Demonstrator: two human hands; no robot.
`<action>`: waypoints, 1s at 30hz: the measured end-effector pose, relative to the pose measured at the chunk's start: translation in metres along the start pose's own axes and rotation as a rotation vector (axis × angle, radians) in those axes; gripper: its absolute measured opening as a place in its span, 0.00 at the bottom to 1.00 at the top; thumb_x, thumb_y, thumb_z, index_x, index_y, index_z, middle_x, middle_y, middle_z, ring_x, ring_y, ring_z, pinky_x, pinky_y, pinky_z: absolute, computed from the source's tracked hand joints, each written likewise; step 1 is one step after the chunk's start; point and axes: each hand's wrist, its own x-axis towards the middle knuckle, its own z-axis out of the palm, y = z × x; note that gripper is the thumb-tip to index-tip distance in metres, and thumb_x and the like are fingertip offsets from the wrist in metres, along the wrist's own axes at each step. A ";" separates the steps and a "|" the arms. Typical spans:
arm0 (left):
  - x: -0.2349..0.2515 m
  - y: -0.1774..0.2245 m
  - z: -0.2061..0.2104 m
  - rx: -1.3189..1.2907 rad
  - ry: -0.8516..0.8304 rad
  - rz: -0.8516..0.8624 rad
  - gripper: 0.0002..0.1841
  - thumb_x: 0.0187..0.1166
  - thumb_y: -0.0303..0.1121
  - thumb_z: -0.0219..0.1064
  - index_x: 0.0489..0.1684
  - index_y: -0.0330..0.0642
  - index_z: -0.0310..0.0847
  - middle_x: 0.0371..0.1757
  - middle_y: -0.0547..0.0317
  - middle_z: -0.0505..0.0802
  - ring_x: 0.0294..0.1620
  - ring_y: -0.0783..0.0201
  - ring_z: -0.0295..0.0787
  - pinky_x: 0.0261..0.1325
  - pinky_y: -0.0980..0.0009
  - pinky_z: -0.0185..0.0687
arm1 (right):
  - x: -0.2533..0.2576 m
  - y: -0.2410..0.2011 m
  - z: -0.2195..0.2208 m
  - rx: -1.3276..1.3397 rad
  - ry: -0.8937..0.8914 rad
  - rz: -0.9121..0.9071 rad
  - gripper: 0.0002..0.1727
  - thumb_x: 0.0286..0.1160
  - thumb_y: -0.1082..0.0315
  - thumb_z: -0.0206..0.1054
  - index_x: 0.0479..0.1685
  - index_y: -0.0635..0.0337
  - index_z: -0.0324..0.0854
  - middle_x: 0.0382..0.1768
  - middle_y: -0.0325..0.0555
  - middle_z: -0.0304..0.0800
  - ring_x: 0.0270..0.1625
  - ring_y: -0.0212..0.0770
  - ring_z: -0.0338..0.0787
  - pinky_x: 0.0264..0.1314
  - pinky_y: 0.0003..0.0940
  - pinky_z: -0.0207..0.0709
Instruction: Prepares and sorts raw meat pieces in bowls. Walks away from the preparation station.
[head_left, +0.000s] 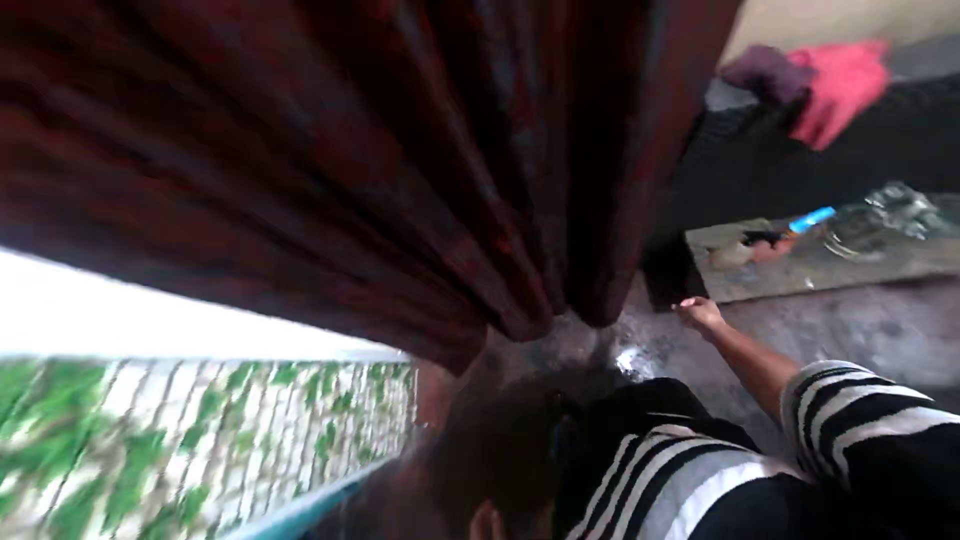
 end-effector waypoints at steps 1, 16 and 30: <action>0.024 -0.002 0.000 0.037 -0.053 0.092 0.21 0.88 0.27 0.57 0.73 0.16 0.71 0.66 0.19 0.85 0.69 0.32 0.83 0.74 0.43 0.76 | -0.009 0.002 -0.006 0.178 0.069 0.030 0.22 0.81 0.67 0.70 0.67 0.72 0.75 0.55 0.63 0.85 0.47 0.47 0.87 0.53 0.41 0.83; 0.245 0.165 0.014 0.336 -0.494 0.539 0.20 0.90 0.33 0.58 0.74 0.29 0.76 0.63 0.31 0.89 0.64 0.38 0.88 0.70 0.40 0.79 | -0.112 -0.019 -0.064 1.024 -0.083 -0.218 0.41 0.93 0.39 0.24 0.84 0.57 0.66 0.74 0.51 0.83 0.70 0.47 0.88 0.72 0.46 0.81; 0.175 0.460 0.208 -0.113 -1.209 0.831 0.25 0.89 0.31 0.56 0.84 0.32 0.64 0.68 0.44 0.88 0.60 0.60 0.91 0.64 0.62 0.87 | 0.002 -0.177 -0.125 0.004 0.777 -0.592 0.29 0.80 0.61 0.72 0.78 0.61 0.75 0.76 0.70 0.73 0.71 0.65 0.82 0.70 0.59 0.80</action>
